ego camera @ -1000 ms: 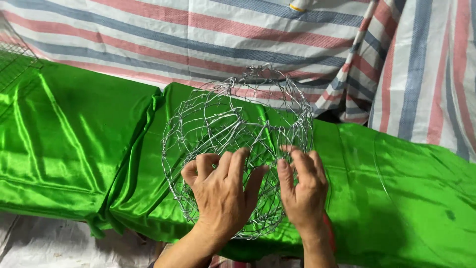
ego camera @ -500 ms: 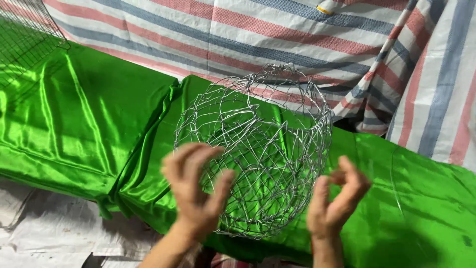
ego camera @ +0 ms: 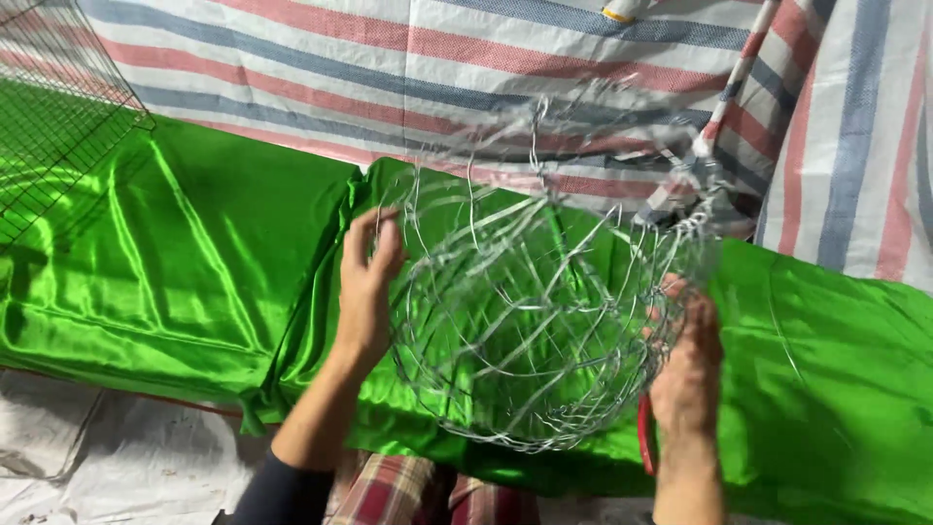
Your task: Shaping and trimming a wire mesh basket using pliers
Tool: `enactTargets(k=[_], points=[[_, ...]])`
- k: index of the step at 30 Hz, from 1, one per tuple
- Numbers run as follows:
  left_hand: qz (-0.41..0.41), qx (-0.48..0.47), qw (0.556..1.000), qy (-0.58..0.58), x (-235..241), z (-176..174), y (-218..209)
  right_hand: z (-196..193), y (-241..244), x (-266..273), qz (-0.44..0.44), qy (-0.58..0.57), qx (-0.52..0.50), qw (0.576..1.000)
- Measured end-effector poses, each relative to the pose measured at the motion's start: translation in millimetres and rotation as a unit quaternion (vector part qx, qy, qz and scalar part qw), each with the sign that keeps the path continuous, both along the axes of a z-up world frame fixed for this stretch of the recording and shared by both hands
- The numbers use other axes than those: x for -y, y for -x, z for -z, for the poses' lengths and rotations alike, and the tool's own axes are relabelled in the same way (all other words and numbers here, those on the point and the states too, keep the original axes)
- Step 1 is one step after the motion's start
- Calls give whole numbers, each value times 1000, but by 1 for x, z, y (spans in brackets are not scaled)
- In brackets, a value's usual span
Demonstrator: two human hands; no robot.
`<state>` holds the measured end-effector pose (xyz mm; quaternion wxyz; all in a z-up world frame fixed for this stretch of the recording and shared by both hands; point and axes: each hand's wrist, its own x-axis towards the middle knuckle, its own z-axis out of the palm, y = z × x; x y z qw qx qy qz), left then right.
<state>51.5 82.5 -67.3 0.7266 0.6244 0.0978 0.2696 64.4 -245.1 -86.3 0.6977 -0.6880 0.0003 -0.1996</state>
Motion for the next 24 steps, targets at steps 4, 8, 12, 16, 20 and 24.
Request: enactTargets(k=[4,8,12,16,20,24], points=[[169,-26,984,48,-43,-9,-42,-15,65,-2,-92,-17,29,995],[277,-36,960,22,-70,25,-85,-12,116,-42,4,109,-42,993],[299,-69,951,28,-77,46,-104,54,126,-43,2,45,-32,998],[319,-109,941,-31,-77,45,-111,68,128,-29,-20,95,-71,993],[169,-87,940,-285,-80,14,-91,55,126,-5,11,362,-119,925],[11,100,956,-275,-38,-43,-32,-24,117,-7,77,380,-15,922]])
